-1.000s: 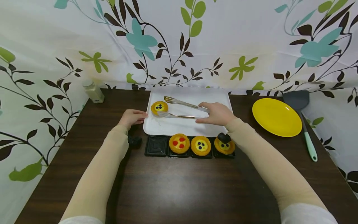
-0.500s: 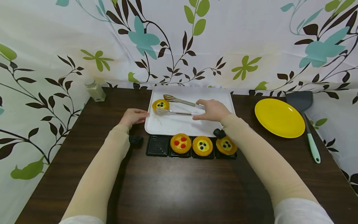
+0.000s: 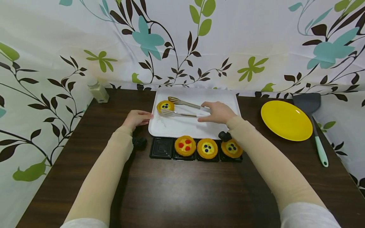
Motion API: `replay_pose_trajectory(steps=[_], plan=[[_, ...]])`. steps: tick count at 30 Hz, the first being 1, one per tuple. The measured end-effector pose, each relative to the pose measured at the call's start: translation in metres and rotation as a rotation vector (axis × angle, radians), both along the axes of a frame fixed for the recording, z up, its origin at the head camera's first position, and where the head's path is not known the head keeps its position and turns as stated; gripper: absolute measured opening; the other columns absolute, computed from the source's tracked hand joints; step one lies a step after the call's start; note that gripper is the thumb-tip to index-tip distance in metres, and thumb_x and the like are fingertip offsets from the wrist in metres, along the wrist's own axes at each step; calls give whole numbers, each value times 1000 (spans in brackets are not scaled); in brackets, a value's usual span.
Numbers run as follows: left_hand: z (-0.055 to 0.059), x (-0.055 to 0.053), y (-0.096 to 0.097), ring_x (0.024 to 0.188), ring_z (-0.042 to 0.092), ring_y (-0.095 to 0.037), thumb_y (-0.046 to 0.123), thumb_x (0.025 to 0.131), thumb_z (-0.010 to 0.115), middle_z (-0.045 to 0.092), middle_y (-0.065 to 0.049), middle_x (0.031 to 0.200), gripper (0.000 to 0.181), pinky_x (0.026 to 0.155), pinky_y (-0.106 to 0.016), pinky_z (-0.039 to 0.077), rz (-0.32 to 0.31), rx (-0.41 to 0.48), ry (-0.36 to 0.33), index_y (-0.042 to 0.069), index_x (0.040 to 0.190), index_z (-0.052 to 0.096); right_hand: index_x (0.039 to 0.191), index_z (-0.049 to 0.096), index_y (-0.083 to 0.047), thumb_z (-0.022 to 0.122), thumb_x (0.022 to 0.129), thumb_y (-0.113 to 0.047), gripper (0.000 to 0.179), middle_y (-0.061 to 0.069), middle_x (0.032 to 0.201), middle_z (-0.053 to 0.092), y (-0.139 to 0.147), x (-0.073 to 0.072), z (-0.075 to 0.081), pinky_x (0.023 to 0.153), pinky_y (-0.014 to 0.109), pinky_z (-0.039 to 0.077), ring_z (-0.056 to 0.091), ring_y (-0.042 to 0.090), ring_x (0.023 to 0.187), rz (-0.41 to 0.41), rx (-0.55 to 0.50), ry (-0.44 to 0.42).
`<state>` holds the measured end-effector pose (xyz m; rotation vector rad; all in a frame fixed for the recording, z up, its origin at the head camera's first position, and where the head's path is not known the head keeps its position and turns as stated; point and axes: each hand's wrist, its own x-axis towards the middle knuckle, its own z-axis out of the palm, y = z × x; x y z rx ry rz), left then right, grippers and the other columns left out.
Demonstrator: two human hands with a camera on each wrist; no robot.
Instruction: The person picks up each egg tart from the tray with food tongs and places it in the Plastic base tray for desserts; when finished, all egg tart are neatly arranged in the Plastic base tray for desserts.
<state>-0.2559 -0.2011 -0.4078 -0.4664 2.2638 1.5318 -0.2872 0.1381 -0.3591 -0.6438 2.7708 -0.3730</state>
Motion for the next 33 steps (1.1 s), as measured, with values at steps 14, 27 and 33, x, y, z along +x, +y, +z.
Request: replay_pose_trajectory(steps=[14,27,33], plan=[[-1,-1,-4,98,60,-16,28,91,65,54,-15,131,49,91,-25,51,-11,-8,-6,1,130,55,135,50,-13,67,79,-57,74,5,79,67,21,26,5,61,32,48,54,18,65,50,-81,61],[-5,-4,-5,88,60,-10,26,91,65,55,-16,129,47,82,-19,54,-30,-16,12,-1,128,56,135,50,-16,66,79,-60,74,-1,61,54,42,61,9,48,28,39,46,14,53,47,-83,33],[-4,-3,-4,91,61,-12,26,92,64,55,-17,129,47,87,-22,52,-34,-8,18,-1,129,55,133,52,-18,70,77,-56,69,-1,63,53,42,77,6,46,27,37,45,14,53,40,-93,15]])
